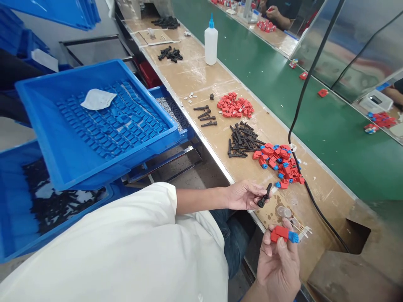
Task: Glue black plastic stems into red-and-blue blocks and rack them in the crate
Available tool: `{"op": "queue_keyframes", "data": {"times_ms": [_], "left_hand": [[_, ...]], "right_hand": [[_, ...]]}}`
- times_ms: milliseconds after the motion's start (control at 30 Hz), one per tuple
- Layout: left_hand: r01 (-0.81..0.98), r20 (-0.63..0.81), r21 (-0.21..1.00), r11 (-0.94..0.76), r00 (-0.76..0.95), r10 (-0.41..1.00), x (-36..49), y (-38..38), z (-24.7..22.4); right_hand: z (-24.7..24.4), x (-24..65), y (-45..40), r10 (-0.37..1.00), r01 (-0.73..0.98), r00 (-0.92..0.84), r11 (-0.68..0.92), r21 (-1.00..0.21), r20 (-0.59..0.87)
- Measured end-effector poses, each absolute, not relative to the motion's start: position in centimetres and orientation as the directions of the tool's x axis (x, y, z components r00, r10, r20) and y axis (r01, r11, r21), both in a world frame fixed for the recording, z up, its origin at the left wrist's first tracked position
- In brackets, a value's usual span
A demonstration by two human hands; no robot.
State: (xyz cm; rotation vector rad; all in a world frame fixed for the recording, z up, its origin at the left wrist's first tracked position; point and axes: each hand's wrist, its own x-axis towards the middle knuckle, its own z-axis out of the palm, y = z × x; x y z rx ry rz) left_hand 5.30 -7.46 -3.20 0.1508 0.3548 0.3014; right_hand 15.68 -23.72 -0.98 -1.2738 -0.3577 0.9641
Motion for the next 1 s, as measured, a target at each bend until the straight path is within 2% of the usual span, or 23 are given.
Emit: {"op": "queue_keyframes", "data": {"times_ms": [200, 667, 1000], "left_hand": [[-0.26, -0.319, 0.194, 0.946, 0.895, 0.311, 5.1, -7.5, -3.4], [-0.204, -0.307, 0.167, 0.964, 0.919, 0.248, 5.1, -7.9, -4.4], [-0.161, -0.338, 0.162, 0.974, 0.918, 0.208, 5.3, -8.8, -4.1]], "right_hand": [[-1.9, 15.3, -23.9, 0.793, -0.363, 0.536, -0.094, -0.927, -0.291], [-3.3, 14.5, -24.4, 0.779, -0.421, 0.519, -0.126, -0.898, -0.352], [-3.0, 14.0, -24.6, 0.84, -0.436, 0.449, -0.092, -0.895, -0.305]]}}
